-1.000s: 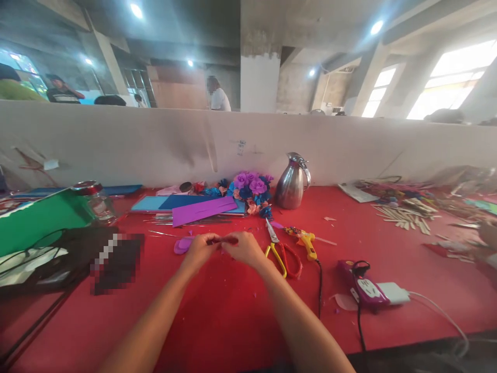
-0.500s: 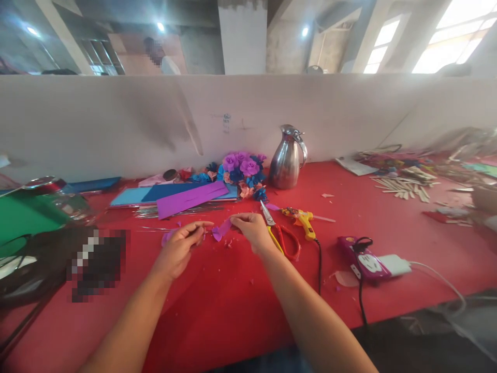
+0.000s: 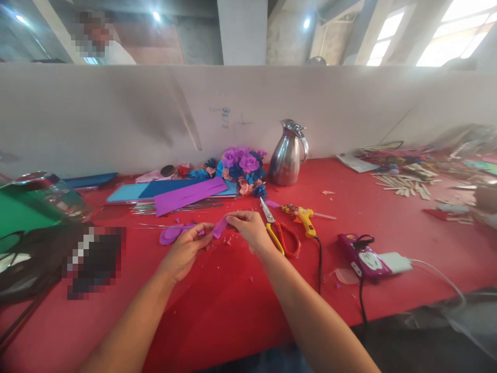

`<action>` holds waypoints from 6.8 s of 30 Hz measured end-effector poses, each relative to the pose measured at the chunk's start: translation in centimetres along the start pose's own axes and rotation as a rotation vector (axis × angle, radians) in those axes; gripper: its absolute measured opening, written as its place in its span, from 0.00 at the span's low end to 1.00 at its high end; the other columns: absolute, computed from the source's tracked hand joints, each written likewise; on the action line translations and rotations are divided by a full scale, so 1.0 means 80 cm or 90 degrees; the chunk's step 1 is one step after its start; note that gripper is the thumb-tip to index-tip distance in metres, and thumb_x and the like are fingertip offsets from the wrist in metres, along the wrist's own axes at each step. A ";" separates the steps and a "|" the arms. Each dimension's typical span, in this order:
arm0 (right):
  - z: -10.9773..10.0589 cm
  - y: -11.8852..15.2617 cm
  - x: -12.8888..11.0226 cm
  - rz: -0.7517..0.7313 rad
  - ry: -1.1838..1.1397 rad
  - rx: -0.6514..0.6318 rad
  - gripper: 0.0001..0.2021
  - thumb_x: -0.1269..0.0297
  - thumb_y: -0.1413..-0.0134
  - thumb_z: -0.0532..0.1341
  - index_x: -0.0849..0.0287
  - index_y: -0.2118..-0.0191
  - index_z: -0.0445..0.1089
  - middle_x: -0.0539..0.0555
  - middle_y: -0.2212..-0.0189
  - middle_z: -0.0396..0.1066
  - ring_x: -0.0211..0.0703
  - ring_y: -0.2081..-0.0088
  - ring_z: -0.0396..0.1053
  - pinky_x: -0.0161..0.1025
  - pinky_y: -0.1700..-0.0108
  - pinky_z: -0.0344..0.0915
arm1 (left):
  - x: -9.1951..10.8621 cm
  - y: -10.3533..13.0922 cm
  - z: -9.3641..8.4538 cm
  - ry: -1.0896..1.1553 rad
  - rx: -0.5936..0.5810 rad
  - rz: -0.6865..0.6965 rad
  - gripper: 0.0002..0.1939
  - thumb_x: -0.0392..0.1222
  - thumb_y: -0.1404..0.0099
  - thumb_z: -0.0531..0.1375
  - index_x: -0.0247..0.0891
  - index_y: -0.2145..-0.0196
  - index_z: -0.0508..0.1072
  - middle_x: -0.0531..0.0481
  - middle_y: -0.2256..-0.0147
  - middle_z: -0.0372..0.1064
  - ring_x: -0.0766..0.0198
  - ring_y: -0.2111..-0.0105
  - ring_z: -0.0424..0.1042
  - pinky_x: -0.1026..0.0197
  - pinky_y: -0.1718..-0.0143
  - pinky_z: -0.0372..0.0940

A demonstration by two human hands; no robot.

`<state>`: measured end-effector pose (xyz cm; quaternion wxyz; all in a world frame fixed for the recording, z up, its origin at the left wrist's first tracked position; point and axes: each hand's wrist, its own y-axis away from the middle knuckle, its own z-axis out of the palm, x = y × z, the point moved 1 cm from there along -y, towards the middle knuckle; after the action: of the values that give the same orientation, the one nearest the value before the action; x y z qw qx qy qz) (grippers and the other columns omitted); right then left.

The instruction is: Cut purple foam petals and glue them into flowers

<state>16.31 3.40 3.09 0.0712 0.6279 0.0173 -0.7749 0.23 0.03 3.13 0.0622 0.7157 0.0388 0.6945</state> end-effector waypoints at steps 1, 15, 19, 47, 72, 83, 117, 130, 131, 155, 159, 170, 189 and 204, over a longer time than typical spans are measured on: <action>0.000 0.000 0.000 -0.003 0.006 0.000 0.11 0.59 0.63 0.66 0.61 0.73 0.76 0.54 0.75 0.75 0.38 0.72 0.68 0.35 0.66 0.61 | -0.001 -0.001 0.000 0.005 0.007 -0.001 0.15 0.45 0.52 0.64 0.36 0.66 0.72 0.54 0.76 0.64 0.68 0.76 0.59 0.63 0.71 0.54; 0.002 0.001 -0.001 -0.016 0.025 -0.019 0.10 0.60 0.61 0.65 0.61 0.72 0.75 0.52 0.75 0.74 0.37 0.72 0.68 0.35 0.66 0.62 | -0.006 -0.004 -0.002 0.025 0.013 0.003 0.14 0.45 0.54 0.65 0.36 0.69 0.73 0.52 0.73 0.67 0.69 0.75 0.60 0.64 0.71 0.56; 0.003 0.002 -0.001 -0.025 0.030 -0.018 0.10 0.60 0.62 0.66 0.60 0.72 0.75 0.51 0.75 0.75 0.36 0.72 0.68 0.34 0.66 0.62 | -0.003 -0.003 -0.001 0.024 0.003 0.008 0.13 0.45 0.53 0.65 0.36 0.70 0.73 0.53 0.73 0.66 0.69 0.75 0.59 0.64 0.71 0.56; 0.000 -0.003 0.006 -0.028 0.093 -0.033 0.08 0.61 0.63 0.64 0.60 0.74 0.74 0.50 0.75 0.74 0.37 0.71 0.68 0.36 0.63 0.62 | -0.006 -0.006 -0.005 0.137 -0.027 -0.134 0.18 0.47 0.61 0.70 0.33 0.74 0.73 0.51 0.76 0.67 0.72 0.79 0.60 0.67 0.80 0.46; 0.002 0.000 0.000 -0.041 0.060 -0.038 0.06 0.64 0.64 0.64 0.60 0.75 0.72 0.47 0.77 0.70 0.34 0.73 0.64 0.34 0.66 0.58 | -0.004 -0.005 -0.002 0.032 0.002 -0.001 0.11 0.45 0.54 0.66 0.35 0.77 0.75 0.54 0.79 0.65 0.71 0.78 0.57 0.65 0.74 0.52; 0.006 0.002 0.001 -0.002 0.066 -0.057 0.09 0.59 0.60 0.65 0.60 0.73 0.70 0.48 0.78 0.71 0.34 0.74 0.66 0.34 0.68 0.60 | -0.005 -0.005 -0.005 -0.027 0.040 0.087 0.09 0.45 0.52 0.65 0.36 0.75 0.76 0.50 0.70 0.70 0.64 0.69 0.65 0.62 0.65 0.59; 0.006 0.003 0.004 -0.031 0.146 -0.107 0.05 0.65 0.61 0.61 0.59 0.75 0.71 0.48 0.79 0.71 0.36 0.76 0.66 0.35 0.69 0.61 | -0.006 -0.005 -0.007 -0.064 0.010 0.050 0.09 0.44 0.53 0.65 0.37 0.74 0.78 0.51 0.74 0.71 0.65 0.73 0.65 0.62 0.68 0.57; 0.007 0.004 0.004 -0.024 0.153 -0.105 0.06 0.66 0.62 0.60 0.60 0.74 0.72 0.46 0.80 0.69 0.34 0.76 0.63 0.34 0.70 0.58 | -0.008 -0.008 -0.011 -0.041 -0.016 0.034 0.09 0.45 0.52 0.65 0.37 0.74 0.79 0.49 0.73 0.71 0.67 0.75 0.62 0.63 0.71 0.57; 0.007 0.004 0.004 -0.024 0.152 -0.105 0.06 0.66 0.62 0.60 0.60 0.74 0.72 0.46 0.80 0.69 0.34 0.76 0.63 0.34 0.71 0.58 | -0.007 -0.007 -0.011 -0.035 -0.016 0.036 0.08 0.44 0.53 0.65 0.37 0.75 0.79 0.49 0.72 0.72 0.67 0.75 0.62 0.63 0.71 0.57; 0.008 0.005 0.008 -0.001 0.106 -0.118 0.06 0.66 0.62 0.62 0.59 0.73 0.71 0.47 0.79 0.70 0.34 0.76 0.64 0.33 0.70 0.59 | -0.009 -0.010 -0.015 -0.034 0.032 0.064 0.07 0.43 0.56 0.67 0.39 0.77 0.80 0.47 0.67 0.72 0.58 0.63 0.68 0.57 0.57 0.60; 0.008 0.005 0.009 0.003 0.108 -0.114 0.06 0.66 0.62 0.63 0.60 0.73 0.71 0.47 0.79 0.71 0.34 0.76 0.65 0.33 0.70 0.60 | -0.008 -0.009 -0.014 -0.041 0.045 0.067 0.06 0.43 0.56 0.67 0.39 0.78 0.80 0.46 0.67 0.72 0.57 0.62 0.68 0.57 0.55 0.60; 0.013 0.003 0.015 0.001 0.084 -0.117 0.06 0.63 0.61 0.64 0.60 0.74 0.73 0.48 0.78 0.72 0.35 0.75 0.65 0.35 0.68 0.61 | -0.007 -0.008 -0.012 -0.012 0.038 0.064 0.10 0.46 0.54 0.67 0.37 0.74 0.79 0.47 0.69 0.73 0.60 0.65 0.69 0.58 0.58 0.60; 0.014 0.003 0.018 -0.024 0.084 -0.090 0.04 0.66 0.63 0.61 0.59 0.77 0.72 0.47 0.79 0.71 0.35 0.74 0.65 0.33 0.67 0.59 | -0.005 -0.008 -0.014 0.010 -0.005 0.027 0.09 0.44 0.55 0.67 0.36 0.76 0.79 0.47 0.70 0.72 0.63 0.69 0.65 0.61 0.64 0.58; 0.017 0.004 0.023 0.083 0.050 -0.065 0.05 0.65 0.63 0.62 0.61 0.79 0.73 0.48 0.81 0.70 0.32 0.78 0.62 0.33 0.72 0.56 | -0.004 -0.005 -0.011 -0.307 0.092 0.242 0.07 0.42 0.44 0.60 0.40 0.73 0.78 0.50 0.67 0.72 0.61 0.66 0.70 0.59 0.61 0.63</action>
<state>14.70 2.81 1.63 0.1527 0.6528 0.0187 -0.7417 -0.65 0.39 2.80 -0.1123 0.8570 -0.0619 0.4992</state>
